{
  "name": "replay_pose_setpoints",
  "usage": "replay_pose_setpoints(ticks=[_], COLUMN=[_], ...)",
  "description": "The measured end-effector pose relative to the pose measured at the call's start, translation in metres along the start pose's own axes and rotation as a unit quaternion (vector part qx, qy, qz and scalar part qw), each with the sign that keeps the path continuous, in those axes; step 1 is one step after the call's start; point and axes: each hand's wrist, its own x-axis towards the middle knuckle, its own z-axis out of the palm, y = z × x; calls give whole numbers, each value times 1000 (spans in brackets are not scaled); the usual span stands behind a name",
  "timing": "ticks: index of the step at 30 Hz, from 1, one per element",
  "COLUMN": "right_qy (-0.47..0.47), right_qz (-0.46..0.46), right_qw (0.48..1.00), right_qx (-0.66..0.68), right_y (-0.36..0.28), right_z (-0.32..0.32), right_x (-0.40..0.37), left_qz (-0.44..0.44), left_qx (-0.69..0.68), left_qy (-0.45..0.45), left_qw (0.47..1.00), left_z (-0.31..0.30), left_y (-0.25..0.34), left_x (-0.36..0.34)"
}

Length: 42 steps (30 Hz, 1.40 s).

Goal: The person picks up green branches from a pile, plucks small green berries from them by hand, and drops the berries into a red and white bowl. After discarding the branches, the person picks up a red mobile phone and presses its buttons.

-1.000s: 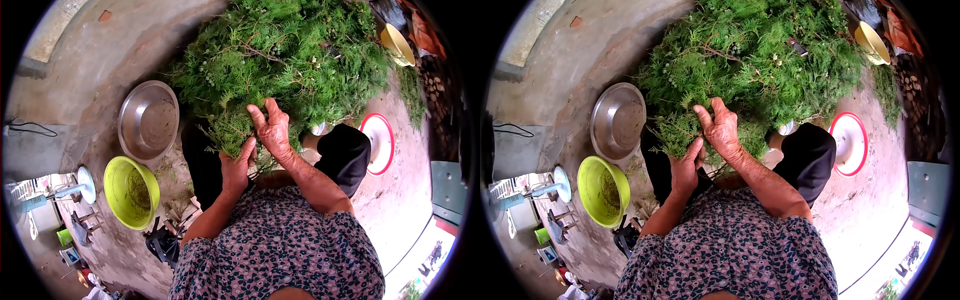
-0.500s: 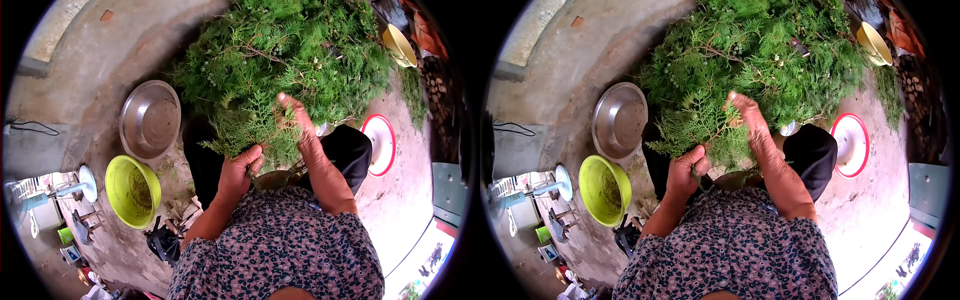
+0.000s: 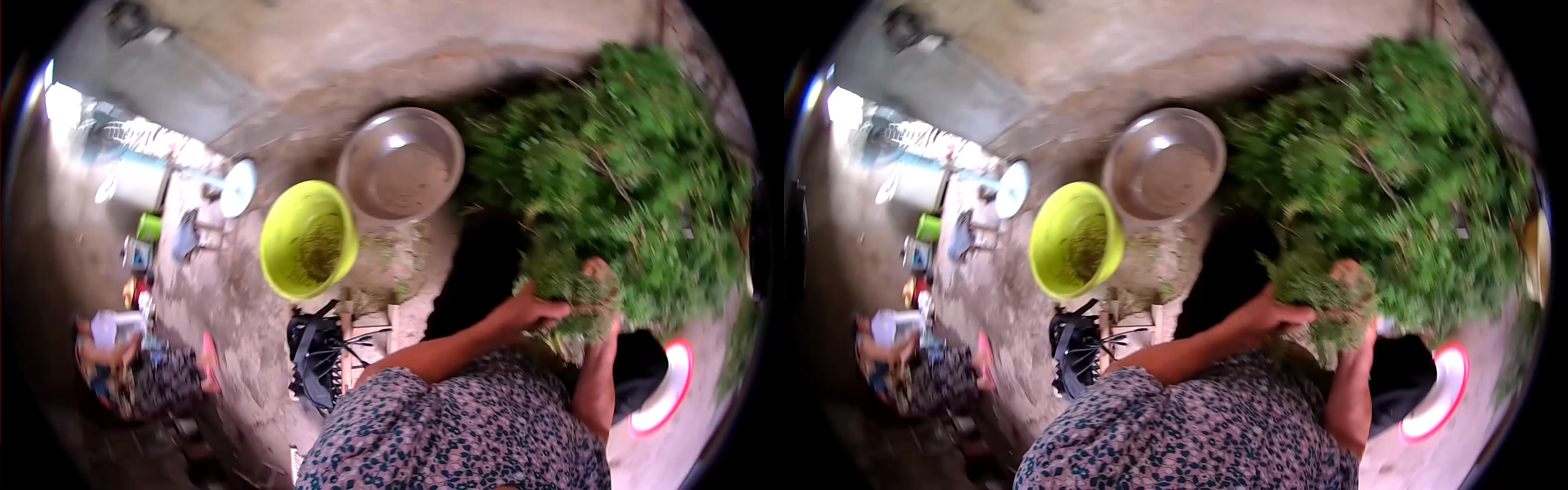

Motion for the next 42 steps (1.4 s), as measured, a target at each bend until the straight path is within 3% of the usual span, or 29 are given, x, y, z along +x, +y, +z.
replay_pose_setpoints(ticks=[1, 3, 4, 6, 8, 9, 10, 12, 13, 14, 16, 19, 20, 22, 23, 27, 29, 30, 31, 32, 34, 35, 36, 37, 38, 39, 40, 41, 42], right_qy=[38, 10, -47, 24, 146, 172, 116, -6, -97, -53, -42, -187, -191, -123, -12, -13, 20, 54, 24, 32, 30, 19, 73, 84, 149, 195, 231, 294, 254], right_qz=[-28, -80, -158, -179, -55, 58, 41, -177, -124, -7, 61, 65, 60, 86, 115, 120, 77, 37, 82, 81, 52, -45, -37, -130, -141, -81, -56, -112, -118], right_qw=[985, 986, 971, 962, 988, 979, 991, 971, 962, 998, 993, 966, 965, 985, 990, 981, 989, 994, 989, 989, 998, 996, 990, 954, 937, 944, 969, 945, 959], right_qx=[168, -149, -175, -206, -11, 97, 46, -159, -222, -39, 93, 165, 167, 84, 85, 150, 122, 90, 123, 120, -26, -71, -111, -256, -281, -252, -72, -92, 33], right_y=[-16, -33, -31, -22, -38, -48, -37, -6, -10, 9, -9, -20, -19, -35, -46, -41, -15, -7, -44, -43, -52, -44, -52, -47, -52, -66, -72, -77, -83], right_z=[26, 12, 9, 12, 39, 42, 29, 30, 34, 27, 72, 75, 67, 69, 83, 64, 38, 23, 64, 55, 39, 27, 39, 28, 32, 24, 9, 0, -19], right_x=[-10, -1, 3, 9, 2, 9, 12, 2, 11, 19, -3, -1, 3, 1, -10, -13, -1, 0, -21, -14, -6, -2, -9, 0, 0, 0, -1, -5, -14], left_qz=[6, 7, 11, 40, -12, 14, 39, 12, 18, 8, 5, -41, -37, -51, -66, -59, 3, -4, -14, -23, 8, 68, 107, 57, 43, 27, 201, 271, 219], left_qx=[-9, -21, -40, 5, 6, 3, 3, 26, 19, 36, 58, 84, 90, -7, 9, 30, 36, 36, 51, 66, 73, 116, 157, 196, 188, 216, 505, 638, 600], left_qy=[6, 23, 42, 45, 76, 73, 68, -8, -45, -58, -70, -97, -97, -27, -30, -14, 48, 41, 21, 2, 62, 75, 89, 108, 86, 94, -14, -47, -23], left_qw=[1000, 999, 998, 998, 997, 997, 997, 1000, 999, 998, 996, 991, 990, 998, 997, 998, 998, 998, 998, 998, 995, 988, 978, 973, 977, 972, 839, 719, 769], left_z=[1, 2, 3, -9, 1, -3, -3, -8, -6, -3, -2, -15, -16, -13, -18, -23, -20, -16, -16, -15, -4, -13, -10, -11, 3, 6, -32, -36, -13], left_y=[4, 11, 10, -2, 20, 11, 4, 1, 12, 22, 31, 24, 22, 21, 15, 0, -14, -12, -2, 4, 14, -10, -8, -9, 13, 11, -17, -17, -3], left_x=[-4, -8, -7, 1, -20, -16, -14, -11, -19, -25, -33, -29, -29, -34, -30, -21, -16, -16, -19, -21, -28, -8, -11, -9, -22, -27, -24, -26, -30])
